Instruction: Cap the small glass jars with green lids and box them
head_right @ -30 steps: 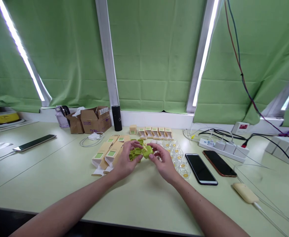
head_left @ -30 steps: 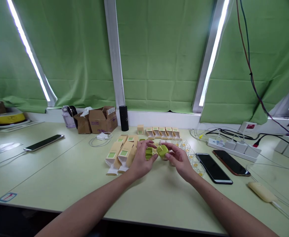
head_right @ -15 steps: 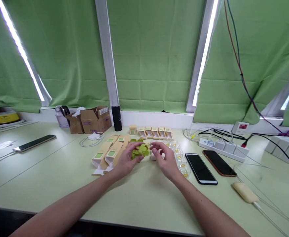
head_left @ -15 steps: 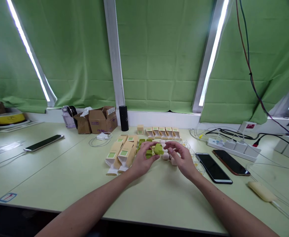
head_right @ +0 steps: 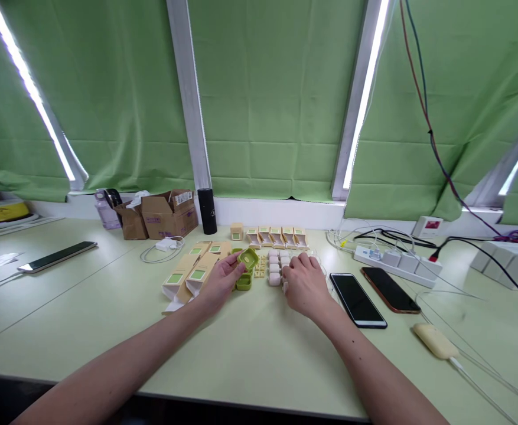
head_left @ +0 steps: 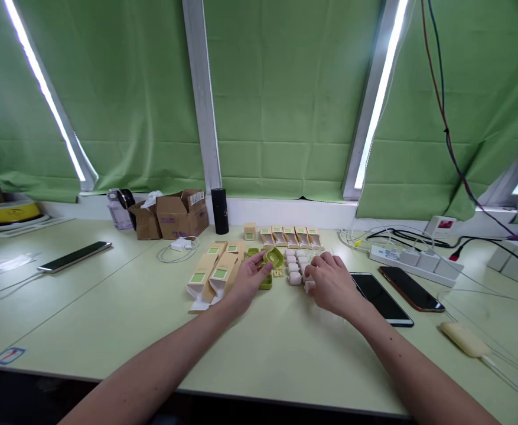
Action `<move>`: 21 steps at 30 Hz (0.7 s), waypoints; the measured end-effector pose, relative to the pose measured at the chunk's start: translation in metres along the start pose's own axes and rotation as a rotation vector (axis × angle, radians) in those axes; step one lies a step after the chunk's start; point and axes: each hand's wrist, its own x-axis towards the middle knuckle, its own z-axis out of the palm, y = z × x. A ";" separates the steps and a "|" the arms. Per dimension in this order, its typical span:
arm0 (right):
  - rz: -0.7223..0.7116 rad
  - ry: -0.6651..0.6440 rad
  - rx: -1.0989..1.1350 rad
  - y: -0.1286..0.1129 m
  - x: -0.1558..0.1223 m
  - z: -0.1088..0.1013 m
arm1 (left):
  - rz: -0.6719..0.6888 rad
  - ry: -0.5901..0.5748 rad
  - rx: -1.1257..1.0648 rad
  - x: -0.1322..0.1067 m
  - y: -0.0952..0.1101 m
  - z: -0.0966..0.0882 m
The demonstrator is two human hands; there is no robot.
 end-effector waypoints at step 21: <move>0.168 0.075 1.404 0.004 0.010 -0.003 | -0.022 0.019 0.000 -0.001 0.001 -0.001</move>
